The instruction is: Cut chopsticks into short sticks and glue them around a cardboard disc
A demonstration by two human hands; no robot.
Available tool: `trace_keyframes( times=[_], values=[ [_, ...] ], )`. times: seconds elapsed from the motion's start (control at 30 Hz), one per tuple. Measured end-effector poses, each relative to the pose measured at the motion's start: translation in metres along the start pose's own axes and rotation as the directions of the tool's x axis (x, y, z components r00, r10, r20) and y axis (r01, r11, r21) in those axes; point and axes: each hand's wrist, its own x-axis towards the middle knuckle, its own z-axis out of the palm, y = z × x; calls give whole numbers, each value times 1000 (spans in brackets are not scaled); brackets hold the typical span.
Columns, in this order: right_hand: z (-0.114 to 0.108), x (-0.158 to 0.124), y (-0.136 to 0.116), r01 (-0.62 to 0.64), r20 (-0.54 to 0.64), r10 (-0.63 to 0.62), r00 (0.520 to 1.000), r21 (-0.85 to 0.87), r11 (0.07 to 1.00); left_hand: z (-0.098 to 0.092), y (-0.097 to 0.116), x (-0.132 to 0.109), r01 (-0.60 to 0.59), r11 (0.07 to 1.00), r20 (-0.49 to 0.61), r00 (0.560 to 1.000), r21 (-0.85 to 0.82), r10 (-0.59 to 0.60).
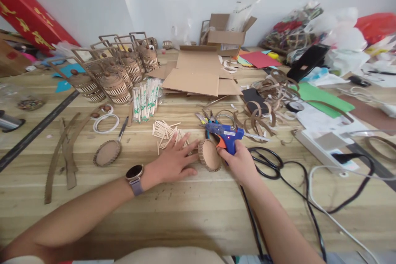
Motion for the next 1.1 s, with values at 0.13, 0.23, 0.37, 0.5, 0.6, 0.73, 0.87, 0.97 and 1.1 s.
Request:
trace_keyframes(
  times=[0.13,0.23,0.37,0.5,0.6,0.73,0.87,0.97,1.1],
  values=[
    [0,-3,-7,29,6,-28,1000,-34,999,1,-6,0,13,1000,14,1000,7,-13],
    [2,-7,-12,69,41,-66,997,-63,996,-3,-14,1,69,996,-6,998,51,-69],
    [8,-16,-17,126,84,-122,989,-52,991,-9,-17,-3,181,978,-163,973,102,-163],
    [15,-22,-18,111,127,-108,986,-16,994,-13,-6,-20,297,955,-335,900,2,-279],
    [18,-22,-14,65,169,-69,983,31,997,-15,10,-30,298,953,-345,891,-48,-296],
    [19,-19,-8,-2,194,-26,981,139,990,-13,31,-21,276,961,-263,927,-6,-268],
    [17,-14,-6,-33,141,-3,990,259,965,-9,40,3,292,956,-159,946,38,-283],
    [15,-12,-6,-40,100,8,995,324,945,-12,43,10,266,964,-144,955,17,-261],
    [10,-12,-8,-47,75,20,997,380,924,-21,48,-12,118,986,-136,982,-118,-134]
  ],
)
